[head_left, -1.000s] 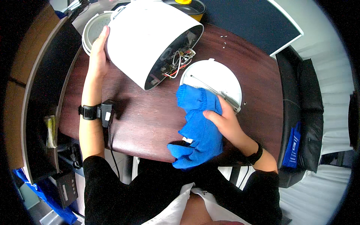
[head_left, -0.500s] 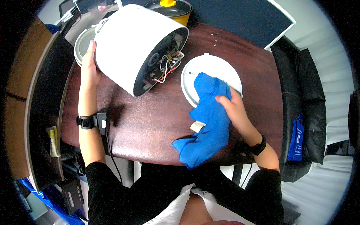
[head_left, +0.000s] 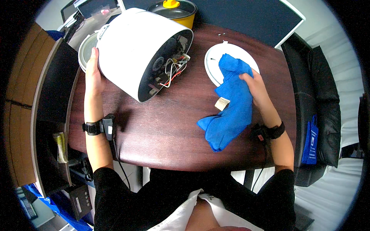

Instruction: The person disassembles a white cylindrical appliance using a screwdriver, removes internal components, and wipes the interior with a blue cloth. The person handles the appliance body, lid, and internal wiring while working at a table.

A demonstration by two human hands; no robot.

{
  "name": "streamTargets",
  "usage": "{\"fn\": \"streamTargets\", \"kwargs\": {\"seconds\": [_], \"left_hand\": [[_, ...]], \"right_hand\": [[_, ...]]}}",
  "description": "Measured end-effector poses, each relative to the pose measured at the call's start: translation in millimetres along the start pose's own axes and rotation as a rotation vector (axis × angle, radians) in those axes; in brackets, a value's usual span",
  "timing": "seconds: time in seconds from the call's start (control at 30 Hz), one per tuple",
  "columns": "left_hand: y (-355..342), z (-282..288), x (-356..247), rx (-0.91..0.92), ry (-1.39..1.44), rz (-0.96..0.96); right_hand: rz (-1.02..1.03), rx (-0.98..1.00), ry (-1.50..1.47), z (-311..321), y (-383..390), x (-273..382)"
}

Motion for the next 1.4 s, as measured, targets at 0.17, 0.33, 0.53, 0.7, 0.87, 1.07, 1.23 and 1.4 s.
{"fn": "streamTargets", "kwargs": {"seconds": [0.17, 0.33, 0.53, 0.7, 0.87, 1.07, 1.23, 1.4], "left_hand": [[-1, 3, 4, 0.025, 0.099, 0.041], [6, 14, -4, 0.027, 0.101, 0.123], [-14, 77, 8, 0.549, 0.039, 0.257], [-13, 62, -6, 0.558, 0.074, 0.212], [-22, 42, -9, 0.578, 0.241, 0.117], [-28, 32, -8, 0.609, 0.3, 0.092], [-36, 29, -6, 0.624, 0.301, 0.073], [-41, 35, 1, 0.65, 0.26, 0.035]], "right_hand": [[0.103, 0.085, -0.03, -21, 34, 38], [0.154, 0.391, -0.085, -82, 83, 64], [-0.016, 0.205, -0.51, -118, 62, 26], [0.144, 0.101, -0.577, -142, 38, 29], [0.263, -0.13, -0.411, -156, -2, 23], [0.499, -0.134, -0.148, -175, -2, 47], [0.473, -0.115, -0.051, -185, -10, 50], [0.638, -0.093, 0.177, -196, 0, 60]]}}
Point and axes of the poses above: each hand's wrist, its own y-axis away from the middle knuckle, its own z-axis out of the back of the hand, x = y × z, the point moved 2 cm from there along -y, towards the middle knuckle, and after that the axes turned 9 degrees about x, right-handed, at the moved point
